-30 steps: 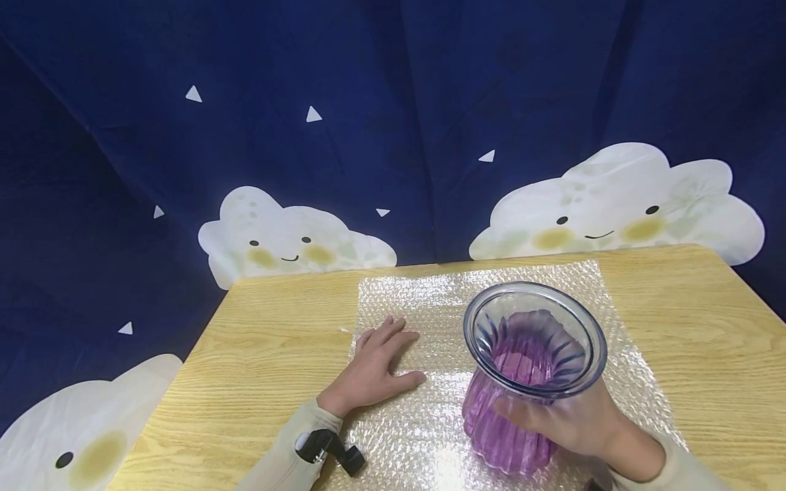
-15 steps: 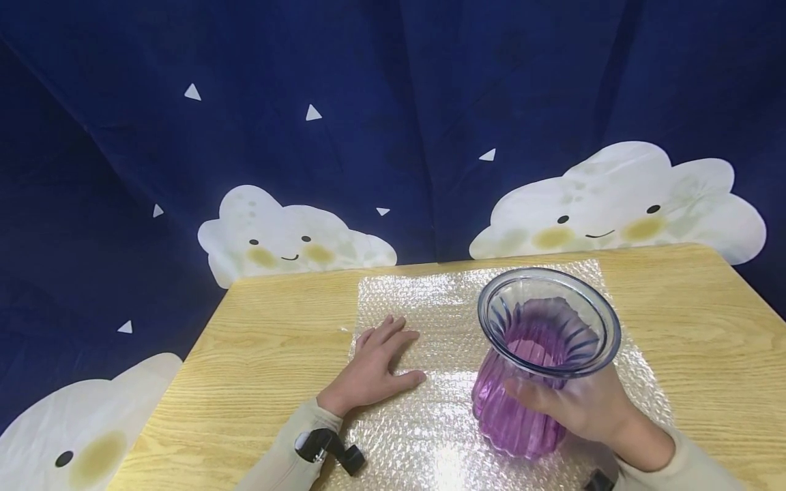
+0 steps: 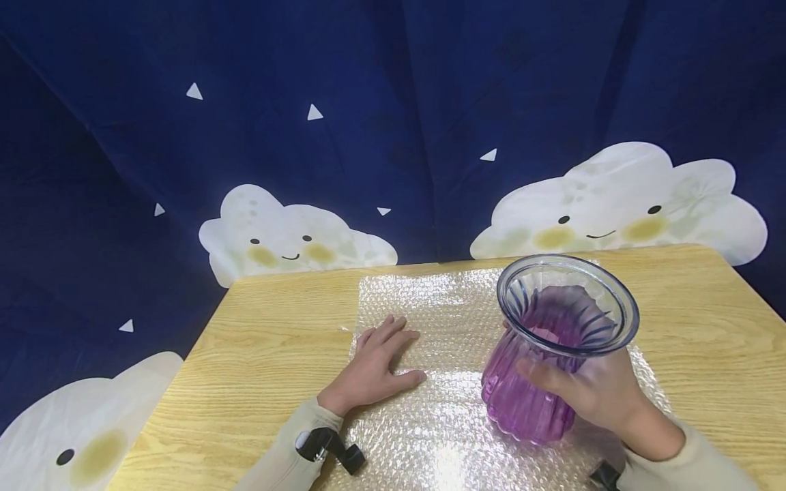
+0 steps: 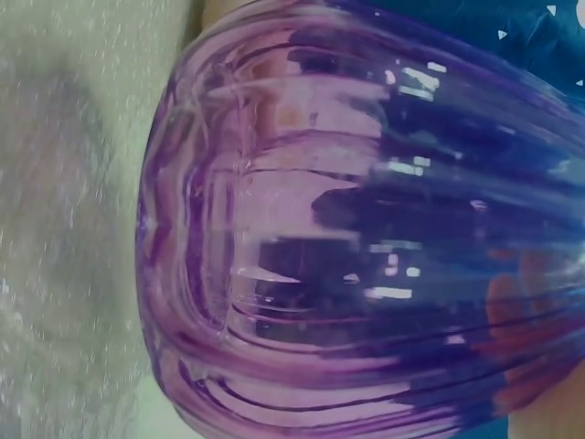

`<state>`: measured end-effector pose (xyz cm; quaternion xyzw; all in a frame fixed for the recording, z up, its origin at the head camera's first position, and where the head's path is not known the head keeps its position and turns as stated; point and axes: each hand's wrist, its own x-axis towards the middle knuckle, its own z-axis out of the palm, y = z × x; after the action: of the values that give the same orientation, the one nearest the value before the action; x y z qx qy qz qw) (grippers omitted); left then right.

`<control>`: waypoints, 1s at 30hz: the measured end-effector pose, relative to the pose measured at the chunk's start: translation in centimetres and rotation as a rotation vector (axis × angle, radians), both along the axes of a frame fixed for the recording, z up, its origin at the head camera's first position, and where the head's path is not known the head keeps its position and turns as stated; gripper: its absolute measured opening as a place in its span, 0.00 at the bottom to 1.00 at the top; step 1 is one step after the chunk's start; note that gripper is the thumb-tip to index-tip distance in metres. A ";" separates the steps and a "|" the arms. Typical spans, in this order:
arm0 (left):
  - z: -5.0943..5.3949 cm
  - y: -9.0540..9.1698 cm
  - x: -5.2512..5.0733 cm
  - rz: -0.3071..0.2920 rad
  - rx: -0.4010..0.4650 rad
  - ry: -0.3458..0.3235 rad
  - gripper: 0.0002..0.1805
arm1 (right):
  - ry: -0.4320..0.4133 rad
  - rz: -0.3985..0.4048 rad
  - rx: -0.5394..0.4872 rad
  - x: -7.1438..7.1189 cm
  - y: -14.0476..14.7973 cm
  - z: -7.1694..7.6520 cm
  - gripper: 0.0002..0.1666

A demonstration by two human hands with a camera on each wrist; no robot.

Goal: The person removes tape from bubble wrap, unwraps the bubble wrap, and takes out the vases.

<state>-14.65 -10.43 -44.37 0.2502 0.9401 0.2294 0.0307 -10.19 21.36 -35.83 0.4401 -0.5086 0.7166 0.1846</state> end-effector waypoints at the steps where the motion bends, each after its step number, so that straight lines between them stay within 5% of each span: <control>1: 0.0 0.0 0.0 0.000 0.002 -0.002 0.39 | -0.009 -0.013 0.003 -0.1 0.1 -0.1 0.41; 30: 0.0 0.0 0.0 -0.008 0.011 -0.003 0.39 | -0.086 -0.166 -0.029 -1.5 2.4 -0.6 0.39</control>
<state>-14.63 -10.46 -44.35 0.2537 0.9378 0.2347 0.0318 -11.67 23.77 -36.43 0.3626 -0.5405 0.7242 0.2278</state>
